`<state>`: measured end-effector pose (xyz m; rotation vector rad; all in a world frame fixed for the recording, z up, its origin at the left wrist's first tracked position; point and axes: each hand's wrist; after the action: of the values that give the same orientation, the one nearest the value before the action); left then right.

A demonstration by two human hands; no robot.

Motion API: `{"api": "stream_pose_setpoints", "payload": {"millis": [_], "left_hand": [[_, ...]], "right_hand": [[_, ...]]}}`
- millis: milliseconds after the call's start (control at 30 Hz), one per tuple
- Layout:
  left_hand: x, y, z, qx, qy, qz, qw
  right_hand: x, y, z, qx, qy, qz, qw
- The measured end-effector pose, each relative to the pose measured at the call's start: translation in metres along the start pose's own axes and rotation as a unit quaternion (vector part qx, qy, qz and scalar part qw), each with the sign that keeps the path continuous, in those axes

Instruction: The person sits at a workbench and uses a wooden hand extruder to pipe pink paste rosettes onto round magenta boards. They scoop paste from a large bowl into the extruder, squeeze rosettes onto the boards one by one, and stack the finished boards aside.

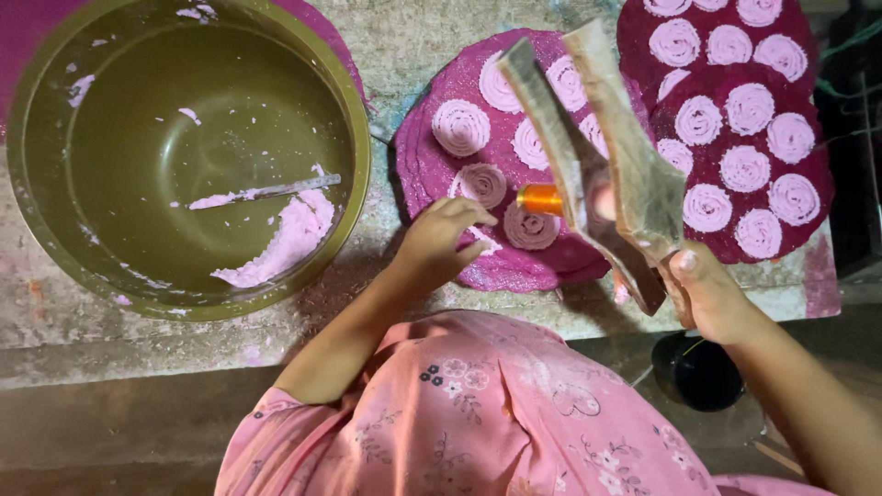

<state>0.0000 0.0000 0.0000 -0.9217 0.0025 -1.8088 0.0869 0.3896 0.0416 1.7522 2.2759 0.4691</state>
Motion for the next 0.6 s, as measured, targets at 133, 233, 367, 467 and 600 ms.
{"api": "stream_pose_setpoints", "payload": {"millis": [133, 233, 367, 467, 600], "left_hand": [[-0.008, 0.010, 0.005, 0.027, -0.081, -0.010, 0.996], [-0.015, 0.006, -0.004, 0.084, -0.057, -0.015, 0.995], [-0.014, -0.005, -0.036, 0.166, -0.046, 0.082, 0.982], [-0.028, -0.021, -0.052, 0.058, -0.166, 0.106, 0.979], [-0.047, -0.025, -0.048, 0.048, -0.181, 0.038, 0.982]], "right_hand": [[-0.029, 0.002, -0.008, 0.074, -0.041, 0.065, 0.994], [-0.045, 0.010, -0.005, 0.091, -0.081, 0.104, 0.987], [-0.056, 0.024, 0.005, 0.124, -0.142, 0.116, 0.975], [-0.064, 0.026, 0.012, 0.134, -0.168, 0.156, 0.964], [-0.068, 0.030, 0.017, 0.141, -0.181, 0.189, 0.955]]}}
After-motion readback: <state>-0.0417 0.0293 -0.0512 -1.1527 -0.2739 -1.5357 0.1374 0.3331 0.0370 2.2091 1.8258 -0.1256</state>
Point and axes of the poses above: each hand's wrist, its own y-axis away from the middle knuckle, its own x-axis out of the back of the hand, z = x × y, and after that the axes turned 7 degrees about z, right-handed
